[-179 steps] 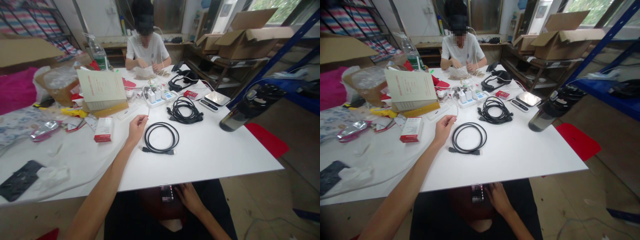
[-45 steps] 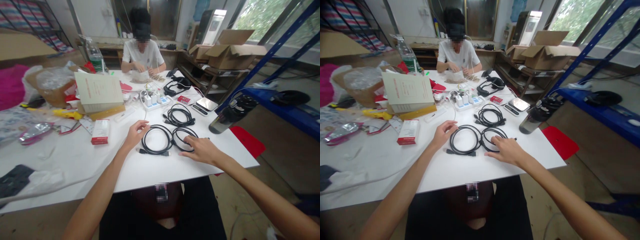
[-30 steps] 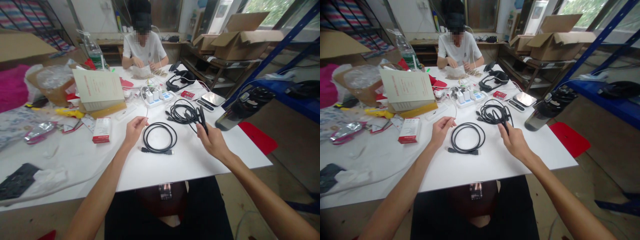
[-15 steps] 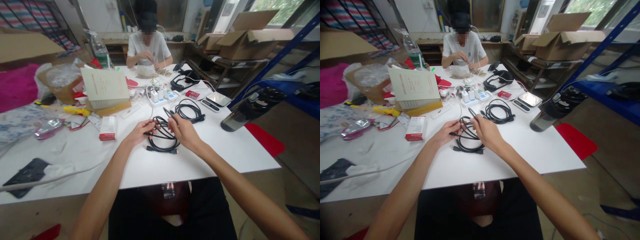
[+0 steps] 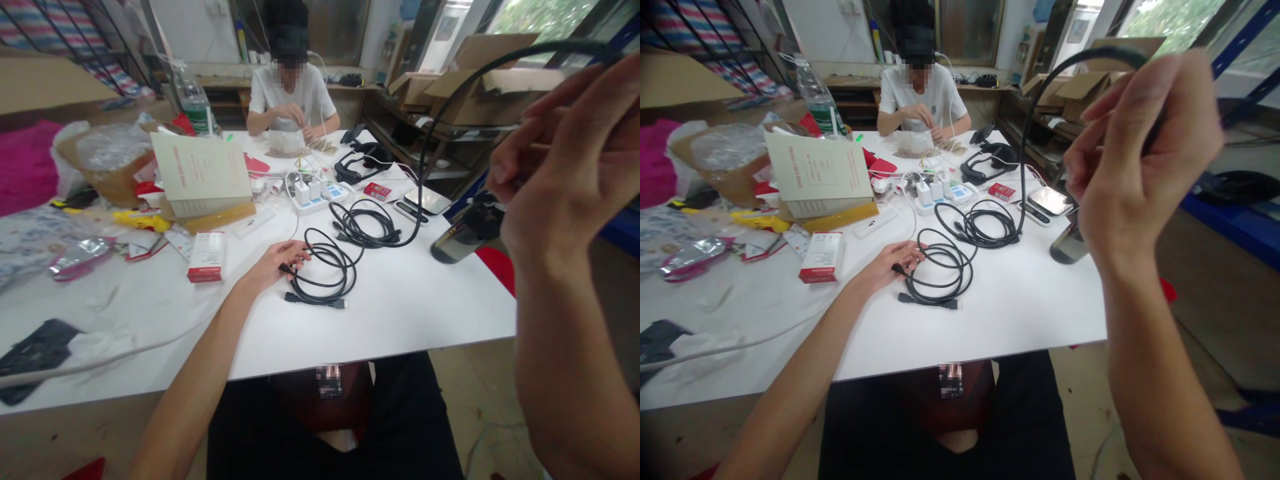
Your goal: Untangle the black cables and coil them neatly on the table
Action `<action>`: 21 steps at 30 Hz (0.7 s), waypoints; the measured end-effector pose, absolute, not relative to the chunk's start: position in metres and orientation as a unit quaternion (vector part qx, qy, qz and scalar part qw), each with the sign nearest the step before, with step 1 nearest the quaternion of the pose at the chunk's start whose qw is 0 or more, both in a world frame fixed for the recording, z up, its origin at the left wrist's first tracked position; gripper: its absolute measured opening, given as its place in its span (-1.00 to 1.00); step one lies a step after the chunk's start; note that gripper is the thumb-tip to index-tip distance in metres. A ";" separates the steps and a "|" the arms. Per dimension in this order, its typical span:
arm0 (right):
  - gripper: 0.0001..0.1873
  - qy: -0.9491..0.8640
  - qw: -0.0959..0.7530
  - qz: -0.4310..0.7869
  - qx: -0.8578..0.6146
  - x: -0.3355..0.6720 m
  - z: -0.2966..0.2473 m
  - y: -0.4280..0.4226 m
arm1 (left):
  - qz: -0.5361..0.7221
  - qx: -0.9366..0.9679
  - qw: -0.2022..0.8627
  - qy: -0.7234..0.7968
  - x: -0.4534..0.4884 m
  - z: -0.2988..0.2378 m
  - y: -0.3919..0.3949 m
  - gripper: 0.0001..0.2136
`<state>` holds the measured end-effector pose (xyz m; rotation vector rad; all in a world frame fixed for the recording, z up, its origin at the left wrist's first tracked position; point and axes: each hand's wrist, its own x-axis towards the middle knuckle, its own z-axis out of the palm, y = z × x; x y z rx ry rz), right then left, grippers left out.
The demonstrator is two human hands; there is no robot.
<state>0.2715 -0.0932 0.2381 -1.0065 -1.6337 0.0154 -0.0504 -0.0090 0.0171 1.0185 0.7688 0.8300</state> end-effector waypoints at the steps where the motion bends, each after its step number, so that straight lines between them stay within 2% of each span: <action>1: -0.54 -0.668 0.603 -0.017 -0.437 0.265 0.229 -0.093 | 0.376 0.462 0.724 0.348 -0.050 0.016 -0.008 -0.52; 2: -0.57 -0.654 0.612 -0.023 -0.444 0.256 0.216 -0.092 | 0.376 0.462 0.724 0.349 -0.050 0.015 -0.008 -0.52; 4: -0.58 -0.710 0.558 0.006 -0.430 0.235 0.181 -0.087 | 0.375 0.459 0.725 0.350 -0.049 0.016 -0.007 -0.47; 6: -0.59 -0.816 0.408 0.036 -0.408 0.212 0.138 -0.080 | 0.375 0.456 0.726 0.351 -0.048 0.018 -0.009 -0.42; 8: -0.59 -0.887 0.282 0.008 -0.366 0.192 0.096 -0.072 | 0.378 0.454 0.725 0.355 -0.047 0.021 -0.011 -0.43; 11: -0.57 -0.926 0.162 -0.010 -0.340 0.171 0.048 -0.065 | 0.381 0.458 0.714 0.366 -0.046 0.023 -0.015 -0.46; 14: -0.50 -0.932 0.118 0.011 -0.341 0.166 0.025 -0.064 | 0.392 0.471 0.691 0.383 -0.044 0.022 -0.014 -0.46; 19: -0.23 -0.929 0.136 0.055 -0.340 0.177 0.021 -0.068 | 0.463 0.496 0.594 0.432 -0.041 0.014 -0.006 -0.45; 21: -0.27 -0.929 0.133 0.062 -0.339 0.180 0.023 -0.071 | 0.480 0.535 0.540 0.438 -0.041 0.012 -0.004 -0.44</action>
